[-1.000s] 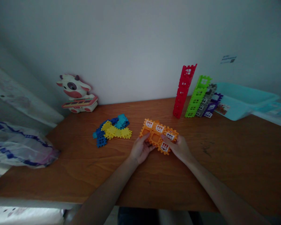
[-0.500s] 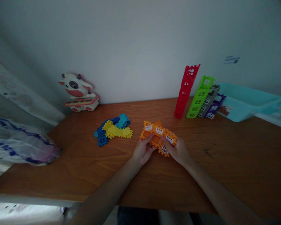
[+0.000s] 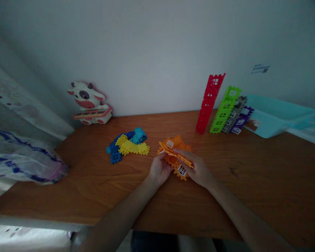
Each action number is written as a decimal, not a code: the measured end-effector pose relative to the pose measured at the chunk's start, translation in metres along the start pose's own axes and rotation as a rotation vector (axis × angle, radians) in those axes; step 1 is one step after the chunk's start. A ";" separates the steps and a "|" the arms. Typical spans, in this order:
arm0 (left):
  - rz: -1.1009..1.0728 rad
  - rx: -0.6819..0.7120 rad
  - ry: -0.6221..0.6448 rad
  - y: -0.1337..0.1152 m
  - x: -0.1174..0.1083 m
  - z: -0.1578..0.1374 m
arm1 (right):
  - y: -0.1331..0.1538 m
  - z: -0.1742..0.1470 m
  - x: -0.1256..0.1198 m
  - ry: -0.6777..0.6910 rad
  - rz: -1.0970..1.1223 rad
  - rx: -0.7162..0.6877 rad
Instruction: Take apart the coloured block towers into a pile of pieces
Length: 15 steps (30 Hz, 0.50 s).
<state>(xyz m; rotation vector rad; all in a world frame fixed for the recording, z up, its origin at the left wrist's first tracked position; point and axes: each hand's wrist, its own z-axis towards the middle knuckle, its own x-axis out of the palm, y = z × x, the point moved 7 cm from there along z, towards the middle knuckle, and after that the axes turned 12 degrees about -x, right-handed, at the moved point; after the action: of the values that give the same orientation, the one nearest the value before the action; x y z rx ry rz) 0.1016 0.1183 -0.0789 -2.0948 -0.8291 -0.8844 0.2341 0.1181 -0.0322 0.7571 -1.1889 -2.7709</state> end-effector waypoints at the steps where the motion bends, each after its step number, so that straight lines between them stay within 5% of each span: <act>1: -0.023 -0.009 0.026 -0.001 0.002 -0.003 | 0.001 0.000 0.002 0.046 -0.033 -0.033; 6: -0.059 0.062 0.191 -0.009 0.016 -0.015 | 0.005 -0.001 0.007 0.178 -0.207 -0.122; 15: 0.012 0.092 -0.032 -0.006 0.002 -0.001 | 0.020 0.000 0.024 0.310 -0.438 -0.214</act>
<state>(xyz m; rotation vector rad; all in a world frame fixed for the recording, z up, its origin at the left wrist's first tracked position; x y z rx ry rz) 0.0976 0.1214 -0.0750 -2.0364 -0.8566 -0.7935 0.2098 0.0983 -0.0285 1.5049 -0.7259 -2.8769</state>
